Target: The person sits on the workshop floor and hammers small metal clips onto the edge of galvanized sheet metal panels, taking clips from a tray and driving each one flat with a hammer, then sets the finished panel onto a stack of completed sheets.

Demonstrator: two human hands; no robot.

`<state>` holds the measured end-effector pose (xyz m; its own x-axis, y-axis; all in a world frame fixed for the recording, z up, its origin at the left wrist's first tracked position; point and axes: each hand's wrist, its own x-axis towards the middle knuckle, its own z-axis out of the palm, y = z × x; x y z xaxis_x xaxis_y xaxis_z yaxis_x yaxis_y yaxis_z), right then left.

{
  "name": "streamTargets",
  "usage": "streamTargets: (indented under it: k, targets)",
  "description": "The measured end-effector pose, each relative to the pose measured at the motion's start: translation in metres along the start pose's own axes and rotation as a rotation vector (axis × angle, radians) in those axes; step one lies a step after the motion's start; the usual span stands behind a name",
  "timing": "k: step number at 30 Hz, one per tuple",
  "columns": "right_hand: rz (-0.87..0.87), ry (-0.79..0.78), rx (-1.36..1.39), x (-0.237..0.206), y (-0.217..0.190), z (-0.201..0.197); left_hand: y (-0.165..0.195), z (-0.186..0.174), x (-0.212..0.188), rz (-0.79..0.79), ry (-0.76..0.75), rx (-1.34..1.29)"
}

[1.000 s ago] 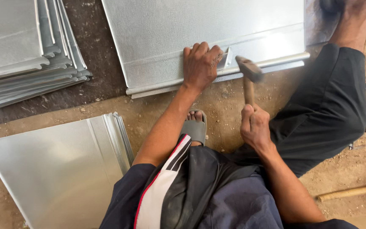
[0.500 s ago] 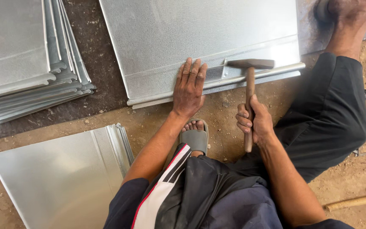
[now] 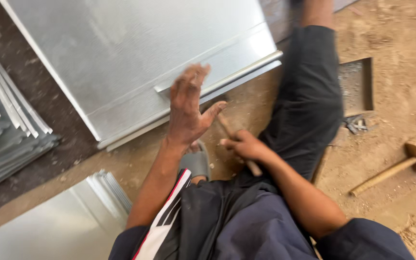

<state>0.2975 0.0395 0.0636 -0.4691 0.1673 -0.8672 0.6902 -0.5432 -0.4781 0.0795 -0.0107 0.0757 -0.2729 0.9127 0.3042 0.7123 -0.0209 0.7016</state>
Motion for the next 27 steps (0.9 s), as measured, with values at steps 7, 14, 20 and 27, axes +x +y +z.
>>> streamTargets:
  k: [7, 14, 20, 27]
  targets:
    - [-0.805, 1.145, -0.292, -0.039, 0.036, -0.193, 0.069, 0.017, -0.009, 0.090, -0.354, -0.199]
    - [-0.826, 0.932, -1.220, -0.001, 0.119, -0.308, 0.112, 0.024, -0.019, 0.168, -0.437, -0.250]
    - [-0.501, 0.967, -0.892, 0.017, 0.154, -0.323, 0.152, 0.020, -0.023, 0.206, -0.501, -0.247]
    - [-0.570, 1.008, -0.552, 0.007, 0.139, -0.325, 0.177, 0.011, -0.030, 0.275, -0.535, -0.180]
